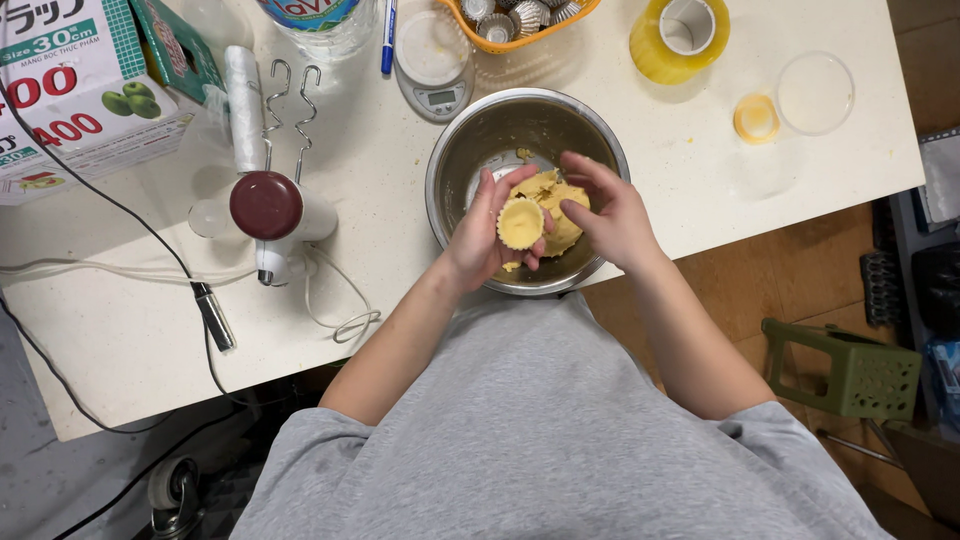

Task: The person kneads a ball of dough in a metal mixing bowl, then pinches off small pieces and presses each piece by hand into a small tart mold, setting the filled molds on the table one at a time.

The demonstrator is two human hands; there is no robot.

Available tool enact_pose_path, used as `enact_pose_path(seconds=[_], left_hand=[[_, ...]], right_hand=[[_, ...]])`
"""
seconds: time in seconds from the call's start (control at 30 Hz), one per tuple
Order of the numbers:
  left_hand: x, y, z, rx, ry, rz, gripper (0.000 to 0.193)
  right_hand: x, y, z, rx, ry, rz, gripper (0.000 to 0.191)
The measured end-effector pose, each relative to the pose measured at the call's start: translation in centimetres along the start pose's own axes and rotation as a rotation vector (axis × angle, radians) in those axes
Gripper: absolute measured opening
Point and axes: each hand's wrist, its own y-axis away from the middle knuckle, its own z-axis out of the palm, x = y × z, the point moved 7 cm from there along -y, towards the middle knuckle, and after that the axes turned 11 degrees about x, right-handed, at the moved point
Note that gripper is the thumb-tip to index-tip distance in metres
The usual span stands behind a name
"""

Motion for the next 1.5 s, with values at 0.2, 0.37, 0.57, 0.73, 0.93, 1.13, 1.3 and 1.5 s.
enact_pose_path(seconds=[0.2,0.37,0.57,0.73,0.93,1.13,1.3,1.5], left_hand=[[-0.5,0.6,1.3,-0.094,-0.102,-0.092,0.096],[-0.9,0.7,1.8,-0.135,-0.184,-0.101,0.096],[-1.4,0.7,1.5,-0.148,-0.194,-0.093,0.094],[-1.6,0.4,1.6,-0.151,-0.206,-0.086,0.092],[-1.5,0.3,2.1,-0.171,-0.193,-0.054,0.096],[-0.1,0.3,1.3,0.013,-0.131,0.065,0.081],[0.3,-0.2,0.1,0.121,-0.008,0.1,0.053],[-0.1,-0.9,-0.1,0.191,-0.059,0.271,0.045]], right_hand=[[-4.8,1.2,1.4,-0.176,0.006,-0.338,0.04],[-3.4,0.5,2.9,-0.219,0.076,-0.335,0.024],[-1.4,0.9,2.6,-0.214,-0.053,-0.024,0.023],[-2.7,1.1,2.7,-0.215,-0.126,-0.112,0.019],[0.9,0.7,1.9,-0.122,-0.277,0.183,0.019],[5.0,-0.3,-2.1,0.147,-0.165,0.146,0.03],[6.9,0.4,-1.3,0.024,0.272,0.228,0.046],[1.6,1.5,0.1,0.111,-0.16,-0.073,0.02]])
